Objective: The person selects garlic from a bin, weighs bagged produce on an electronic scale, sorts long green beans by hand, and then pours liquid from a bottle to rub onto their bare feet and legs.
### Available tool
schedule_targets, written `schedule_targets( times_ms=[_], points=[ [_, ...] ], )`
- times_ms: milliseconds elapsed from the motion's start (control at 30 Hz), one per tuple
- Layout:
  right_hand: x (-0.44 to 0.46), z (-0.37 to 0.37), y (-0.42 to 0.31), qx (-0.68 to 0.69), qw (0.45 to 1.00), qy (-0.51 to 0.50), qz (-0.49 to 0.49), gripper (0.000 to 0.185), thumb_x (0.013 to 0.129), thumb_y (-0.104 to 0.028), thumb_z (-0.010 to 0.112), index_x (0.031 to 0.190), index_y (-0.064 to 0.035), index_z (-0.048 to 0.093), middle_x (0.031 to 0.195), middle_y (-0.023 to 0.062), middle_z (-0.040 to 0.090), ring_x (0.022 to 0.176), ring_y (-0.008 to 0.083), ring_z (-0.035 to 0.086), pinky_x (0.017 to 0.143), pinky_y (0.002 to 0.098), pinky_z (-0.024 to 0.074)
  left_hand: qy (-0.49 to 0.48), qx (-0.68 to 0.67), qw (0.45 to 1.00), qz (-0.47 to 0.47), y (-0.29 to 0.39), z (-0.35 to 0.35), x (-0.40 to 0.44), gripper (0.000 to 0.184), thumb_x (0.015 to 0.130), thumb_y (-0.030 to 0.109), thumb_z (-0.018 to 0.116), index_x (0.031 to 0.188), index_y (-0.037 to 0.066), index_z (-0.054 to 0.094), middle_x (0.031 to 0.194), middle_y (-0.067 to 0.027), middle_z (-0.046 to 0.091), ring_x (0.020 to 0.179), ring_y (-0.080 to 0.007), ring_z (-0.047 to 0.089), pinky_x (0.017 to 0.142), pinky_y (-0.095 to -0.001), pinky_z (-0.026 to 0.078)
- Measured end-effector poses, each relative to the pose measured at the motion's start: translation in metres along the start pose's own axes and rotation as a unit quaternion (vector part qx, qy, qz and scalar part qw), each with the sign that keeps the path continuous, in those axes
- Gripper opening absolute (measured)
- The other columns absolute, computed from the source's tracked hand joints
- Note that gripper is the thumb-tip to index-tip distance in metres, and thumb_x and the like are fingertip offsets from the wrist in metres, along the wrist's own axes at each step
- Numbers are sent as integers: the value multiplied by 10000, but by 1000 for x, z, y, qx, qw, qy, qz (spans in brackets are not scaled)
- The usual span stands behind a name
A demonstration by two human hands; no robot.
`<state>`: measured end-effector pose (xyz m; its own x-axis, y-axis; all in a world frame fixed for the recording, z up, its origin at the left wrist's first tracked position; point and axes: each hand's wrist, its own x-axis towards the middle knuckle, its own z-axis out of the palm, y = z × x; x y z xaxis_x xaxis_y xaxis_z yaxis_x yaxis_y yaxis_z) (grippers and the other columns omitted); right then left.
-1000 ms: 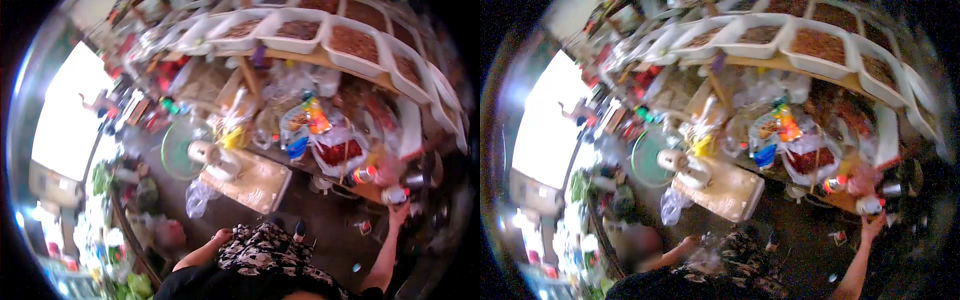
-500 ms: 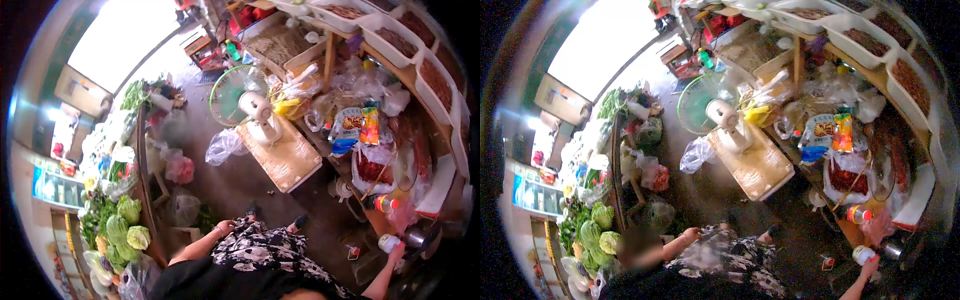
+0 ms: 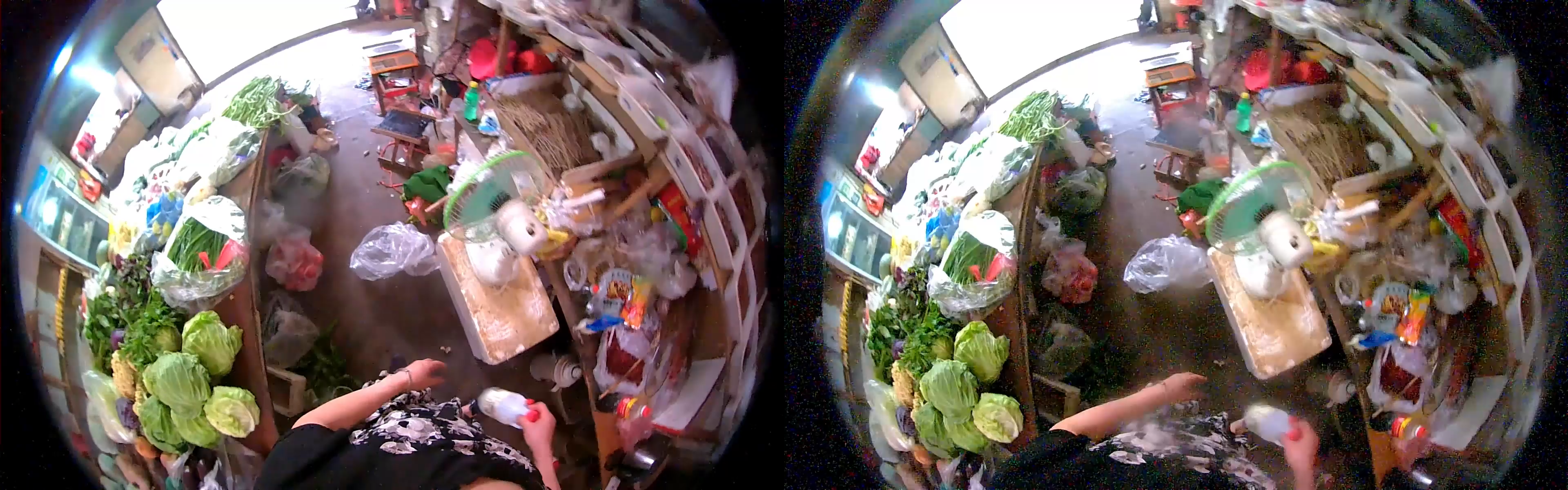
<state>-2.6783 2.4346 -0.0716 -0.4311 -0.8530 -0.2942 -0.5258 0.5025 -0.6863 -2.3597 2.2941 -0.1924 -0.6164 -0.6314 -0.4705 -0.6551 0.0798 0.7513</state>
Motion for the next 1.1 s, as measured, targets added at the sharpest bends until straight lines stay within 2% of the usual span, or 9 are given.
schedule_targets(
  times_ms=[100,167,233,633,667,700,767,800,1100],
  points=[
    [20,38,-128,44,995,-77,-53,301,620,-83,767,859,-4,602,747,100,641,726,134,600,690,296,490,67,-346,934,-52,15,-60,-13,624,827,405,659,1322,69,481,1219,-160,581,1174,-308,527,971,-383,438],
    [37,65,-164,100,975,-83,-178,237,719,-3,730,913,-14,593,783,55,658,711,104,610,661,256,505,18,-606,789,-98,-14,-89,-2,660,851,455,628,1358,79,435,1286,-123,540,1230,-274,480,974,-404,430],
    [47,82,-206,180,973,-117,-82,319,672,-118,781,943,-37,633,875,46,654,800,128,593,734,290,495,-119,-808,577,21,-4,-139,-16,560,910,437,549,1348,109,428,1324,-117,500,1220,-282,482,999,-466,407],
    [193,133,-393,229,914,-331,-59,178,916,-133,577,1027,3,606,753,16,601,648,67,557,588,212,464,73,-818,559,111,-58,-281,22,470,950,337,436,1331,61,418,1232,-117,565,1142,-232,537,1018,-390,390],
    [208,144,-402,206,922,-323,-66,142,903,-121,597,980,-2,604,731,15,599,615,65,548,564,209,458,99,-764,631,95,-70,-290,28,445,958,320,432,1326,70,409,1231,-106,564,1149,-217,526,1038,-377,366],
    [218,153,-411,180,929,-315,-70,112,890,-109,616,932,-7,601,708,14,596,581,64,540,540,207,452,124,-806,573,78,-68,-305,35,443,915,389,530,1234,82,519,1155,-111,614,1018,-268,624,875,-444,510],
    [236,165,-440,161,934,-306,-86,96,865,-86,644,851,-7,592,683,13,596,545,62,530,502,211,436,185,-701,687,45,-73,-333,40,460,912,415,520,1235,87,518,1151,-105,619,1023,-266,623,855,-452,518],
    [245,171,-452,158,938,-290,-106,99,863,-86,645,838,-4,597,680,11,597,552,56,531,503,209,429,123,-825,551,24,-75,-350,46,464,908,433,515,1214,86,535,1133,-103,628,1009,-266,627,834,-456,525],
    [339,215,-555,104,915,-324,-214,108,844,-92,661,862,11,634,730,-1,609,651,49,529,589,214,428,100,-843,528,16,-120,-470,96,433,921,416,504,1119,43,601,1061,-104,666,959,-254,645,872,-447,498]
  ],
)
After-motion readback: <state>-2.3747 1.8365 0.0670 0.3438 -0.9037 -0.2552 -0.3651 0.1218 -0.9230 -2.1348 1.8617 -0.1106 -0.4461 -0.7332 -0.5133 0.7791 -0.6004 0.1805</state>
